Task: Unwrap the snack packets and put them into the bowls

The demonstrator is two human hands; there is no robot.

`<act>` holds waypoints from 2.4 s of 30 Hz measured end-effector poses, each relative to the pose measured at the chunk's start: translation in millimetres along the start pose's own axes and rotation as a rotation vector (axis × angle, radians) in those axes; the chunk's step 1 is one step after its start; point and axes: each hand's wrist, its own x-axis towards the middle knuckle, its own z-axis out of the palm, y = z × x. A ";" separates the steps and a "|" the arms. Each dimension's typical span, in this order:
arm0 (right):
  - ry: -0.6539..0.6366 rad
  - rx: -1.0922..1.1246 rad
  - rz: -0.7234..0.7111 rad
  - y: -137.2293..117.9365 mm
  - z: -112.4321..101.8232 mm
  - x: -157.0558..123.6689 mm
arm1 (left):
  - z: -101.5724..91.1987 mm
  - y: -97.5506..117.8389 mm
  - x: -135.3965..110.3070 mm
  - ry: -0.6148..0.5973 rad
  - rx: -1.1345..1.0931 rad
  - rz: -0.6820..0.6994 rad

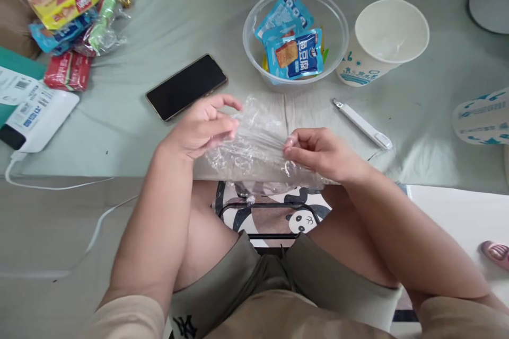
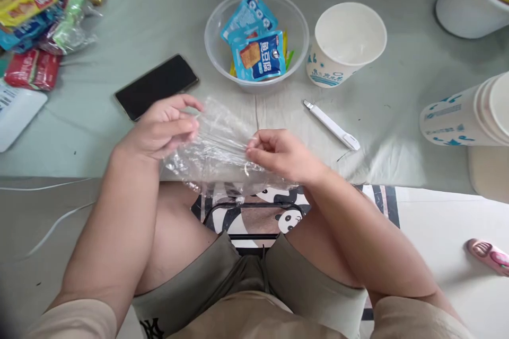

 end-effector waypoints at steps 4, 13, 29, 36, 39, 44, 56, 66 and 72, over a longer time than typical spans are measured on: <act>0.183 0.041 -0.082 0.6 -11.1 -2.5 | -4.9 -6.4 10.3 0.321 -0.295 0.188; 0.386 0.220 -0.359 14.6 -3.3 4.5 | 47.5 -32.3 -6.8 -0.130 -0.183 0.134; 0.452 -0.128 -0.540 11.6 0.5 -15.7 | 37.9 -35.1 -28.6 0.160 0.273 0.748; 0.501 -0.370 -0.732 13.5 -8.1 -13.5 | 32.3 -36.0 -19.4 0.319 0.622 0.989; 0.624 -0.610 -0.735 14.8 -7.8 -9.9 | 32.2 -35.2 -17.2 0.375 0.749 1.041; 0.826 -0.819 -0.815 12.0 -4.2 -5.9 | 41.0 -34.7 -17.4 0.614 0.781 1.002; 0.687 -0.089 -0.611 7.9 3.7 -11.4 | 43.3 -34.3 -7.7 -0.100 0.220 0.372; 0.474 0.128 -0.313 21.3 -12.3 4.4 | 44.1 -40.6 14.7 0.056 -0.144 0.128; 0.492 0.082 -0.225 17.0 -3.8 7.1 | 41.1 -43.2 21.2 0.041 -0.146 0.204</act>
